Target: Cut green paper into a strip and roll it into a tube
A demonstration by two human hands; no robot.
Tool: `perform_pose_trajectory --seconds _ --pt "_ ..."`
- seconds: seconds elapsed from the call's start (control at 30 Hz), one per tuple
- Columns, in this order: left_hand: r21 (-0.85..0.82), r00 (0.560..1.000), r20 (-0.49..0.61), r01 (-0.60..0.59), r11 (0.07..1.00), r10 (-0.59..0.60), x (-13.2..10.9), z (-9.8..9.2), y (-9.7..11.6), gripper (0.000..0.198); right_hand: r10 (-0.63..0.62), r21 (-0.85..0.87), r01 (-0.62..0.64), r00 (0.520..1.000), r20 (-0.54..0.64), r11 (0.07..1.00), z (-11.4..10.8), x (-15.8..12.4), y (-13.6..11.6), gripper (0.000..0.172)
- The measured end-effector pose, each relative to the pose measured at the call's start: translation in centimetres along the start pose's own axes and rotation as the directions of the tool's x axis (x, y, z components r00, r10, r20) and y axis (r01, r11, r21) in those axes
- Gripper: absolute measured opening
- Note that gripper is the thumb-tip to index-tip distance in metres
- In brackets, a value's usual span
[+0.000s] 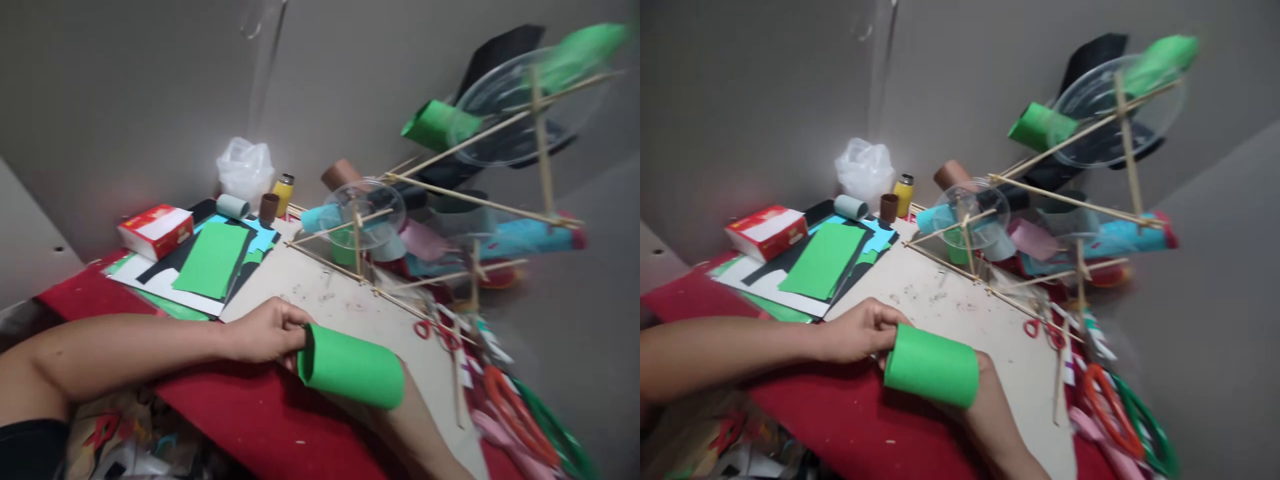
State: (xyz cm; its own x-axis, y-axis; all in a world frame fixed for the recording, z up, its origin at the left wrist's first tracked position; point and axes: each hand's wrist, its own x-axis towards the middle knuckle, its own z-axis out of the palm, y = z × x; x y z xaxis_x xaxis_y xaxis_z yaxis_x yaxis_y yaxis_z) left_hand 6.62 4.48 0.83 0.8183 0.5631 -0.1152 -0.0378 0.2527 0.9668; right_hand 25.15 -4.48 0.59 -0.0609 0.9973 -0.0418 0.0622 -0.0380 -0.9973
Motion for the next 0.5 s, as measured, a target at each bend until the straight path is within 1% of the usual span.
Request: perform_pose_trajectory --seconds 0.1,0.17,0.3,0.4,0.5 --pt "0.033 0.999 0.015 -0.035 0.999 0.034 -0.08 0.14 0.19 0.019 0.035 -0.022 -0.035 0.999 0.002 0.999 0.12 -0.11 -0.79 0.028" --pt "0.026 0.999 0.01 -0.032 0.999 0.032 -0.07 0.28 0.28 0.02 0.019 -0.047 -0.021 0.999 -0.028 0.999 0.37 0.08 -0.96 0.026" --pt "-0.053 0.997 0.012 0.073 0.996 -0.072 0.2 0.26 0.23 0.024 -0.054 -0.093 0.045 0.994 -0.092 0.995 0.48 0.1 -0.69 0.018" --pt "-0.079 0.991 0.061 0.12 0.99 -0.116 0.37 0.05 0.0 0.025 -0.026 0.017 0.028 0.995 -0.092 0.999 0.53 -0.04 -0.57 0.011" --pt "-0.024 0.987 0.087 0.137 0.99 -0.135 0.36 -0.02 -0.03 0.029 0.018 0.123 -0.006 0.995 -0.094 0.992 0.77 -0.12 -0.94 0.007"
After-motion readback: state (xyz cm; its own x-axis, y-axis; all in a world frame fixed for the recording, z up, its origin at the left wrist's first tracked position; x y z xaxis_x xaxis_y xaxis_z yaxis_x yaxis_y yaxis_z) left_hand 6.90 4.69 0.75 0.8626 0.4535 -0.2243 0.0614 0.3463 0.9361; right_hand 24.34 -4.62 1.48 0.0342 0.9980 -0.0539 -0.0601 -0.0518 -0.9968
